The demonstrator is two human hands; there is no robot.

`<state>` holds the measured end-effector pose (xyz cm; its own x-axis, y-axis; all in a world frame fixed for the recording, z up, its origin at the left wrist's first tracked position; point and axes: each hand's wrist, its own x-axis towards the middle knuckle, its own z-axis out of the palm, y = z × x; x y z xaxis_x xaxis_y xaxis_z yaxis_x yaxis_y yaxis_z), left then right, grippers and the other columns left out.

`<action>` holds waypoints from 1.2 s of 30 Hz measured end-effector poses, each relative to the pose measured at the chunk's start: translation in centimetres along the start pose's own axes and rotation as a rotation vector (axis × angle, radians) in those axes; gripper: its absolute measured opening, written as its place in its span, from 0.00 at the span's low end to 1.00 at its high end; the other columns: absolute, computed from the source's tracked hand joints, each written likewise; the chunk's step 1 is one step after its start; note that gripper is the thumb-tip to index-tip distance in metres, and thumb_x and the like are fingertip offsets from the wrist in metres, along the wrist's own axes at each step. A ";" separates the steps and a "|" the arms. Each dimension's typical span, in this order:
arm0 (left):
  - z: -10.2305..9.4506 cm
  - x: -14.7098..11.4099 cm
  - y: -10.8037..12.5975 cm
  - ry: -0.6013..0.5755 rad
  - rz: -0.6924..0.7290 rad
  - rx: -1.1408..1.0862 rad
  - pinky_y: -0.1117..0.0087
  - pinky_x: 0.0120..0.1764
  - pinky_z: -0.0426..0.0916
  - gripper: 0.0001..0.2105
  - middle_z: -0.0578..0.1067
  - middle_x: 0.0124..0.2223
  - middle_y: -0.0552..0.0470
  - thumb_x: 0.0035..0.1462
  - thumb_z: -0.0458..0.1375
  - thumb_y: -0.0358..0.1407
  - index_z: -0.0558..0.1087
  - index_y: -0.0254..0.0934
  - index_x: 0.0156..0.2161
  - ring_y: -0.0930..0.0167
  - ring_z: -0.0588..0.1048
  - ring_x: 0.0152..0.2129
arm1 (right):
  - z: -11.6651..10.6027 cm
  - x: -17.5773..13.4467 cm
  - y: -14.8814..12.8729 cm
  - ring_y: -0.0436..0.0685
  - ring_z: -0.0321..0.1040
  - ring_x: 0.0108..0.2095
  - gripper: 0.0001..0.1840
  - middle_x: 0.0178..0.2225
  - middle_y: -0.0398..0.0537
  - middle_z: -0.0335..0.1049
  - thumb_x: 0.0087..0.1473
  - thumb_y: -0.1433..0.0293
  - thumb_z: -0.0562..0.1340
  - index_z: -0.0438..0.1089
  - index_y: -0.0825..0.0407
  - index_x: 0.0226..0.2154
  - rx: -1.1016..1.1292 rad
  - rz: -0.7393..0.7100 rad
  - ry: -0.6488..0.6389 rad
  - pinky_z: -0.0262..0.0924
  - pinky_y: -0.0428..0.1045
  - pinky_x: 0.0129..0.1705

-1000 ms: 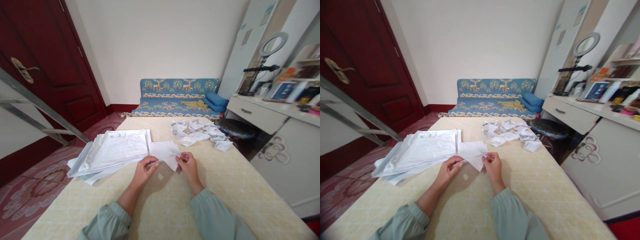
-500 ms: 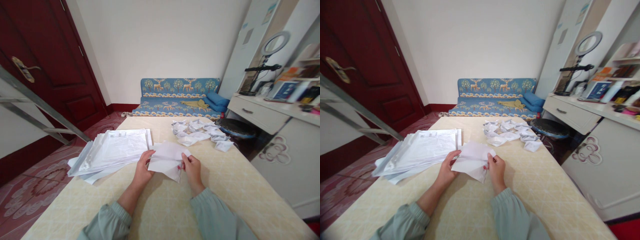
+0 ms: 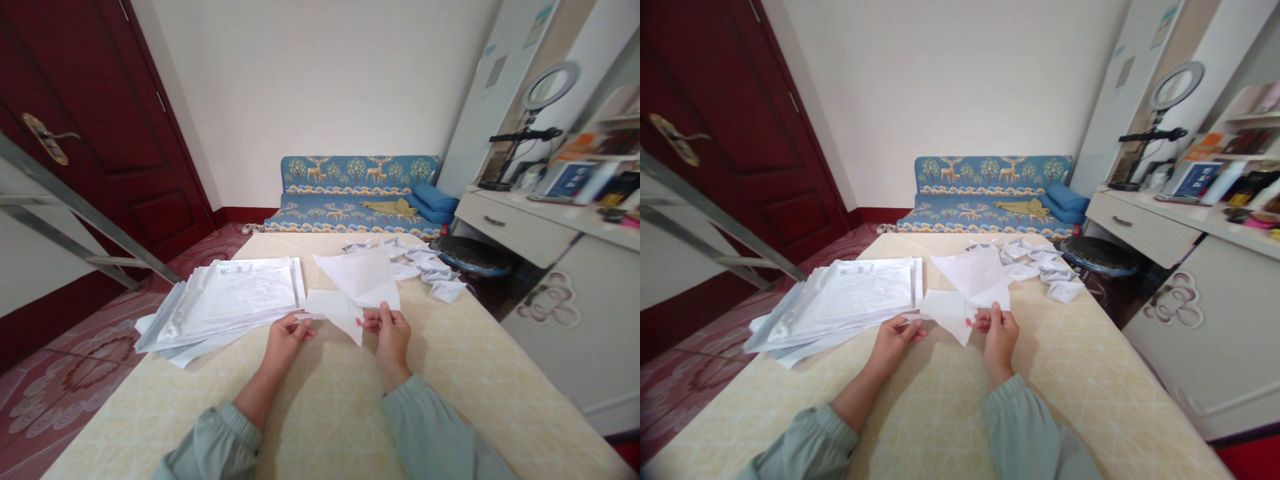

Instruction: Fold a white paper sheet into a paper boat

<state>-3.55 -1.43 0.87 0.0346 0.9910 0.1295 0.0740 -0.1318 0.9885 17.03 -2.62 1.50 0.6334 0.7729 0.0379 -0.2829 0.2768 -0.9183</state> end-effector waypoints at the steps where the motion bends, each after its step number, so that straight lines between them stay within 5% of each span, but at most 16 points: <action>1: 0.0 -0.1 0.3 0.015 0.022 -0.020 0.63 0.35 0.72 0.11 0.77 0.34 0.47 0.48 0.59 0.36 0.76 0.34 0.37 0.66 0.76 0.29 | 0.0 0.0 0.0 0.49 0.67 0.16 0.20 0.19 0.46 0.73 0.46 0.54 0.63 0.64 0.55 0.22 0.021 0.012 0.003 0.60 0.43 0.17; 6: -1.4 -1.2 3.5 0.322 0.558 0.197 0.60 0.53 0.62 0.13 0.74 0.47 0.49 0.52 0.53 0.28 0.74 0.38 0.42 0.66 0.71 0.47 | -0.1 0.2 -0.1 0.53 0.73 0.23 0.19 0.26 0.50 0.76 0.47 0.54 0.62 0.63 0.54 0.25 0.063 0.040 0.009 0.65 0.45 0.22; 10: -2.9 -1.6 5.5 0.488 0.764 0.458 0.57 0.58 0.54 0.20 0.62 0.60 0.46 0.57 0.49 0.28 0.66 0.40 0.54 0.65 0.61 0.56 | -0.1 0.2 0.0 0.55 0.74 0.24 0.18 0.27 0.53 0.76 0.48 0.56 0.62 0.62 0.54 0.25 0.067 0.049 -0.019 0.66 0.45 0.23; 15: -4.6 0.4 3.5 0.537 0.664 0.727 0.53 0.61 0.42 0.38 0.31 0.66 0.35 0.54 0.55 0.33 0.39 0.31 0.64 0.57 0.35 0.63 | -0.1 0.1 0.2 0.58 0.75 0.28 0.19 0.28 0.55 0.77 0.47 0.56 0.63 0.64 0.55 0.24 0.056 0.068 -0.061 0.68 0.47 0.26; 18: -5.5 1.5 1.5 0.538 0.548 0.844 0.47 0.59 0.39 0.40 0.22 0.64 0.29 0.53 0.56 0.33 0.39 0.24 0.63 0.51 0.26 0.61 | 0.0 0.0 0.4 0.59 0.75 0.32 0.20 0.32 0.58 0.76 0.47 0.55 0.63 0.68 0.57 0.26 0.000 0.041 -0.123 0.69 0.49 0.31; 28: -5.4 1.4 0.6 0.479 0.543 0.986 0.43 0.58 0.41 0.34 0.30 0.65 0.27 0.50 0.56 0.30 0.49 0.20 0.60 0.48 0.31 0.61 | 0.4 -0.6 0.3 0.59 0.75 0.34 0.21 0.35 0.58 0.76 0.50 0.56 0.61 0.73 0.59 0.31 -0.112 -0.059 -0.220 0.69 0.53 0.39; 33: -4.4 1.1 -0.6 0.274 0.480 1.030 0.47 0.56 0.54 0.18 0.57 0.61 0.36 0.50 0.54 0.29 0.68 0.30 0.49 0.50 0.49 0.60 | 0.3 -0.5 0.7 0.58 0.74 0.32 0.21 0.33 0.57 0.76 0.48 0.55 0.62 0.73 0.59 0.30 -0.203 -0.097 -0.244 0.69 0.51 0.35; 36: -3.1 0.4 0.6 0.211 0.588 0.956 0.51 0.57 0.55 0.22 0.62 0.59 0.41 0.53 0.53 0.29 0.64 0.37 0.54 0.57 0.55 0.59 | 0.1 -0.3 0.9 0.58 0.74 0.32 0.19 0.31 0.55 0.76 0.48 0.58 0.63 0.72 0.58 0.33 -0.249 -0.155 -0.269 0.68 0.51 0.36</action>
<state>-6.54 -1.05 1.78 0.1535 0.7424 0.6521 0.8332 -0.4520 0.3185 16.46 -2.57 0.71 0.4342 0.8640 0.2548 0.0050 0.2806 -0.9598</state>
